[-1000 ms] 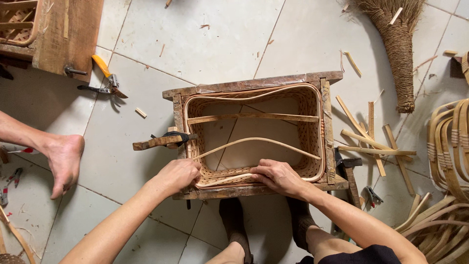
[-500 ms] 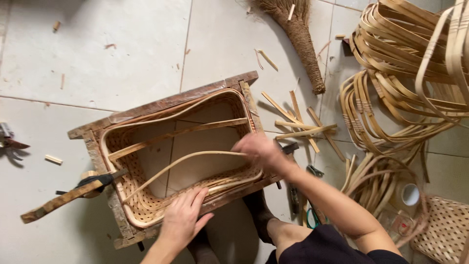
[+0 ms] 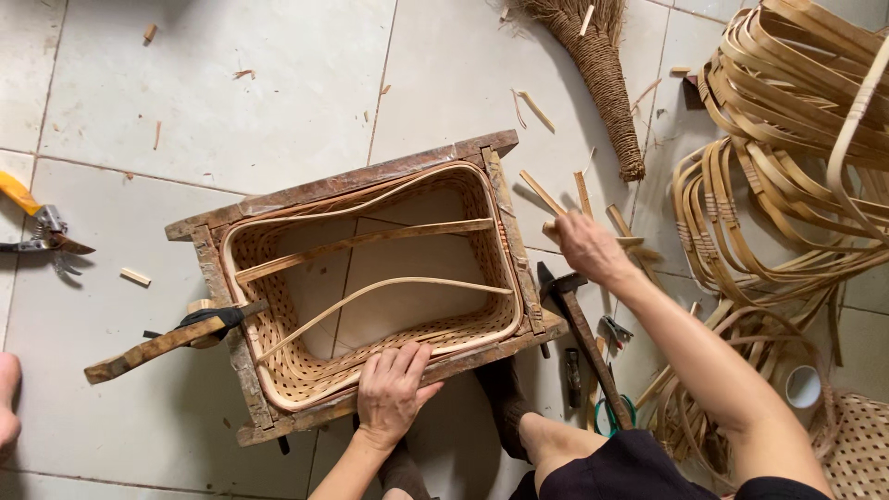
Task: The person sits on the workshop floor fitting a woven bamboo panel into a wooden-framed basket, bending and tucking bamboo strips along the rim by hand, then placing curved bamboo ribs across the basket interior and pressing them into place to shape the basket.
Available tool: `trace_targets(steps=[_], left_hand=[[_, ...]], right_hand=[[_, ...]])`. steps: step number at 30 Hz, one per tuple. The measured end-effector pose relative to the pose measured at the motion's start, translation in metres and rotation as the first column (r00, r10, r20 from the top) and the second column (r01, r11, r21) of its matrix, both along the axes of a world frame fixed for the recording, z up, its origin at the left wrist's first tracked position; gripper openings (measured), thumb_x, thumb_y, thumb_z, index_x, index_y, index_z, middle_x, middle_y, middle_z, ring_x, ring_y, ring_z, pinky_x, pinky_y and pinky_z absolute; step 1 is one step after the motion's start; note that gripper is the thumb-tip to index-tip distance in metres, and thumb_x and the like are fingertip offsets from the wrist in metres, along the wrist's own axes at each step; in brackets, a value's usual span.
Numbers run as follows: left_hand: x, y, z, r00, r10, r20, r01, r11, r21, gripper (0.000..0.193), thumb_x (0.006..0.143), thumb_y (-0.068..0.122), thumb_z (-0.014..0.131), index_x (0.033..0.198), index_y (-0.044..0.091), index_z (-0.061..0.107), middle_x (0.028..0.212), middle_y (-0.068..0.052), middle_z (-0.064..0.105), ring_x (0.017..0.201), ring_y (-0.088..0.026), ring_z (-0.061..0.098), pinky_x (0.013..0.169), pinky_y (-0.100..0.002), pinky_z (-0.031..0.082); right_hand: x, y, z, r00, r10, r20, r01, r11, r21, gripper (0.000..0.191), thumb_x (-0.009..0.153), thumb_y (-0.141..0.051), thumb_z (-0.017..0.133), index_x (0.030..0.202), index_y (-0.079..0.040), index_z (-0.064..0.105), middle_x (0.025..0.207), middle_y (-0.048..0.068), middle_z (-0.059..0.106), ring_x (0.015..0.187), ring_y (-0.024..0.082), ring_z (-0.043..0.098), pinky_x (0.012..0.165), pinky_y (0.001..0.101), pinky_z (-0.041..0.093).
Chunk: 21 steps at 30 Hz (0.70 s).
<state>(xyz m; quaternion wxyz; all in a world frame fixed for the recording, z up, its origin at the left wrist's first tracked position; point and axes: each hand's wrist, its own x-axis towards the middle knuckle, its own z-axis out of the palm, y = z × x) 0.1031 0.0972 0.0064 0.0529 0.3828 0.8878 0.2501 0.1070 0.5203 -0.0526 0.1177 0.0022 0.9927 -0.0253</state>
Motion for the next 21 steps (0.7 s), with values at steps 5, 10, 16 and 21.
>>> trace_targets(steps=[5,10,16,21], left_hand=[[0.000,-0.002,0.001,0.999,-0.016,-0.051,0.018,0.999,0.036,0.067,0.063,0.039,0.085,0.120,0.010,0.068,0.110,-0.002,0.067,0.092,-0.022,0.061,0.083,-0.040,0.049],[0.001,-0.003,0.000,0.997,-0.025,-0.066,0.028,0.999,0.043,0.059,0.066,0.037,0.084,0.116,0.011,0.068,0.100,0.000,0.066,0.090,-0.022,0.061,0.082,-0.039,0.050],[0.001,-0.003,0.002,0.997,-0.046,-0.067,0.046,0.999,0.006,0.053,0.063,0.037,0.084,0.108,0.012,0.068,0.090,-0.001,0.060,0.083,-0.023,0.059,0.075,-0.039,0.049],[0.000,-0.003,-0.001,0.997,-0.044,-0.067,0.044,0.999,-0.006,0.053,0.062,0.037,0.085,0.106,0.012,0.068,0.089,-0.001,0.059,0.083,-0.023,0.058,0.074,-0.039,0.049]], right_hand=[[-0.043,-0.020,0.088,0.925,-0.257,-0.281,0.156,0.928,-0.337,0.027,0.114,-0.022,0.040,0.117,-0.002,0.057,0.077,0.006,0.051,0.046,0.011,0.041,0.036,0.0264,0.036],[-0.076,-0.099,0.138,0.817,-0.577,-0.024,0.111,0.198,-0.974,0.030,0.113,-0.028,0.037,0.119,-0.006,0.056,0.063,-0.005,0.043,0.045,0.005,0.036,0.034,0.0218,0.030],[-0.112,-0.174,0.093,0.812,-0.580,0.070,0.149,0.090,-0.985,0.028,0.114,-0.030,0.038,0.112,-0.007,0.054,0.071,-0.008,0.042,0.055,0.003,0.038,0.043,0.0201,0.032],[-0.113,-0.178,0.071,0.782,-0.615,0.096,0.205,0.110,-0.973,0.028,0.115,-0.029,0.038,0.110,-0.007,0.055,0.070,-0.007,0.041,0.057,0.003,0.037,0.047,0.0223,0.033]])
